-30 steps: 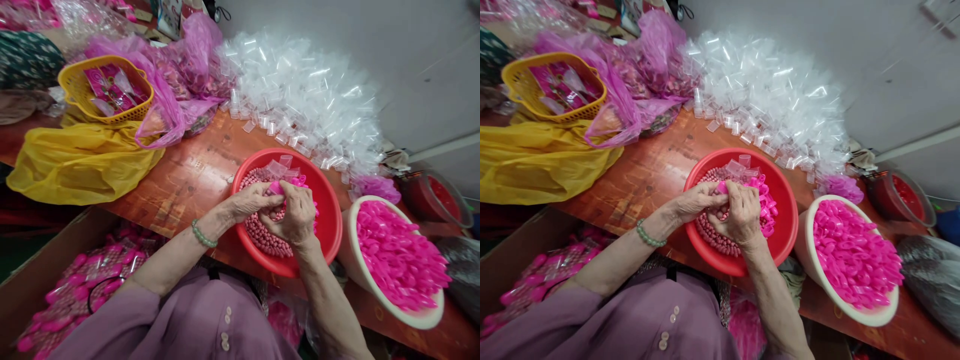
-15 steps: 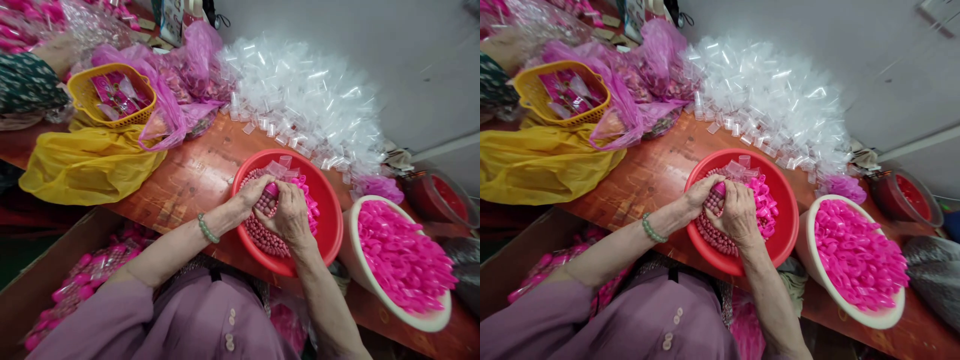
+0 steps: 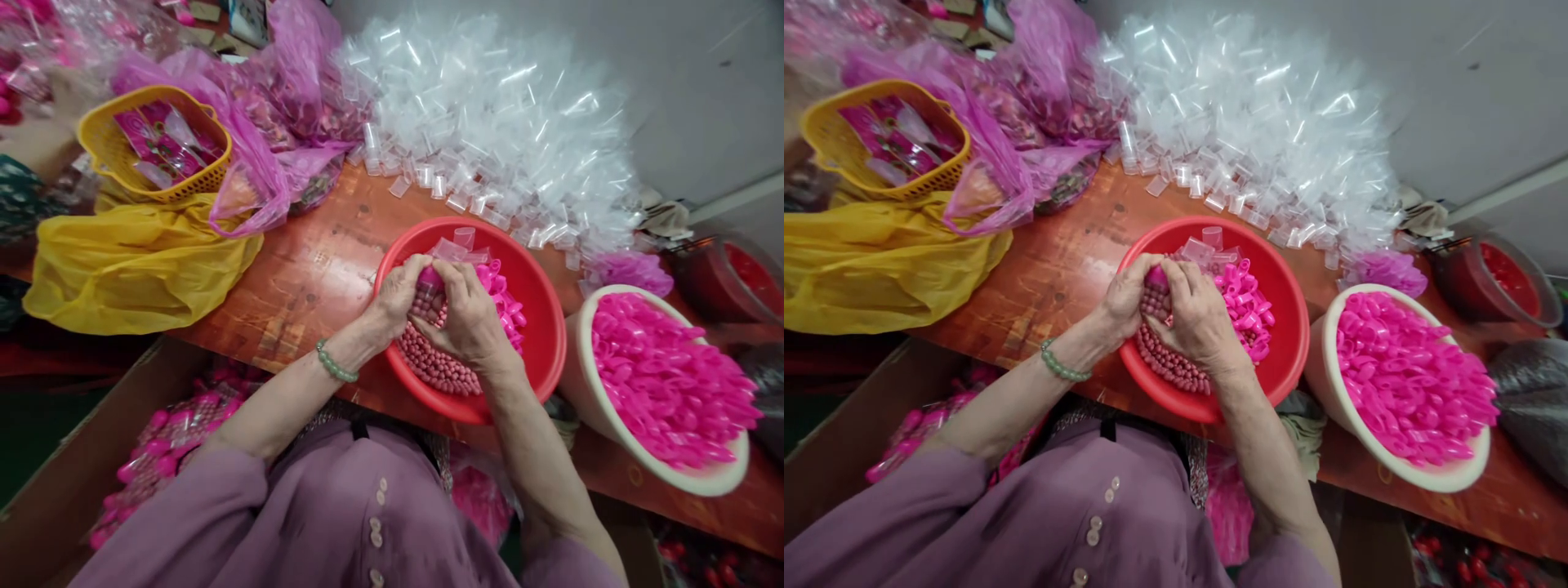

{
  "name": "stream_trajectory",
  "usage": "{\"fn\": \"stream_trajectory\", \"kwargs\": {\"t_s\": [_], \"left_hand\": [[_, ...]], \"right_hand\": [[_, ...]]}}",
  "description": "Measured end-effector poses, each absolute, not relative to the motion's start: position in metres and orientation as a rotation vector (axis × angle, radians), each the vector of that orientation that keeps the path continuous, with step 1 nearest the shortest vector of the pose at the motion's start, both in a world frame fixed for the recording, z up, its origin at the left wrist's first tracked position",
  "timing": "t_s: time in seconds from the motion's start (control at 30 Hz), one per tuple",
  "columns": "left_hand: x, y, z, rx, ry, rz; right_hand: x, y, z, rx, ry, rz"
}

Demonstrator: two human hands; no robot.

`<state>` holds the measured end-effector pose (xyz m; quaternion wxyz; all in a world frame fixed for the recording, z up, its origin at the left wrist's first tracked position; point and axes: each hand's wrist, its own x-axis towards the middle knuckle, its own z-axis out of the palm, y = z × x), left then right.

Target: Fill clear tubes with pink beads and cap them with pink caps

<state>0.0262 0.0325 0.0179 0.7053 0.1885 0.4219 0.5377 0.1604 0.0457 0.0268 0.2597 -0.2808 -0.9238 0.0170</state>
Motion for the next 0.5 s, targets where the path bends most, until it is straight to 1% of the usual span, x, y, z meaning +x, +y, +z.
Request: {"fn": "stream_trajectory", "kwargs": {"t_s": [0.1,0.2,0.27,0.33,0.4,0.5], "left_hand": [[0.005,0.012,0.026,0.52,0.831,1.236],[-0.037,-0.033,0.031,0.683,0.898,1.253],[-0.072,-0.07,0.024,0.705,1.098,1.176],[-0.109,-0.108,0.006,0.692,1.378,1.011],[-0.143,-0.143,-0.018,0.829,1.642,0.824],[-0.188,-0.192,-0.055,1.032,2.081,0.557]], "right_hand": [[0.182,0.053,0.036,-0.857,-2.503,0.348],[0.212,0.062,0.038,-1.143,-2.496,0.368],[0.224,0.067,0.037,-1.332,-2.582,0.354],[0.225,0.073,0.037,-1.47,-2.706,0.393],[0.219,0.079,0.038,-1.54,-2.805,0.423],[0.203,0.09,0.039,-1.555,-2.871,0.353]]}}
